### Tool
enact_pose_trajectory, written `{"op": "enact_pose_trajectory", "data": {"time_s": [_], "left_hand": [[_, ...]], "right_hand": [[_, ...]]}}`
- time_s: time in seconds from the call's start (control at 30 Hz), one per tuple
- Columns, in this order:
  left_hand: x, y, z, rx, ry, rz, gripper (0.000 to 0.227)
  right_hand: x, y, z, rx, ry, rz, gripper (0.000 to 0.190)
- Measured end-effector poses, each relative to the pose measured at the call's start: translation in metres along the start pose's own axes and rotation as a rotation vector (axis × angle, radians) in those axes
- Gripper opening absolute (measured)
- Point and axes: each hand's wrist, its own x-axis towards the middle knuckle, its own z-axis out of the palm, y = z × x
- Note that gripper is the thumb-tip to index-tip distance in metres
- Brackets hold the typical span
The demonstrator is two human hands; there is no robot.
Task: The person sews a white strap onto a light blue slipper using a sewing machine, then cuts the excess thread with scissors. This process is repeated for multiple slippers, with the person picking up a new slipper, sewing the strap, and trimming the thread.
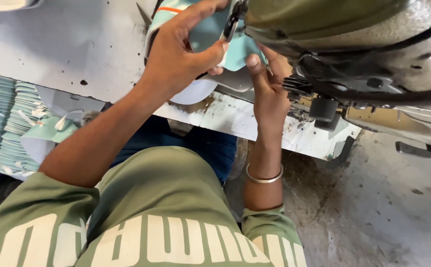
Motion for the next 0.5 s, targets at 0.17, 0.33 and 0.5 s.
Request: {"op": "enact_pose_trajectory", "data": {"time_s": [0.17,0.33,0.5], "left_hand": [[-0.003,0.004,0.005,0.06,-0.003,0.015,0.051],[-0.02,0.044,0.009,0.175,-0.033,-0.068,0.054],[-0.007,0.053,-0.007,0.905,0.021,0.349,0.02]], "right_hand": [[0.011,0.014,-0.008,0.009,-0.05,0.0,0.039],[0.0,-0.013,-0.055,0.077,-0.115,-0.072,0.039],[-0.048,0.075,-0.214,0.048,0.17,-0.081,0.042]]}}
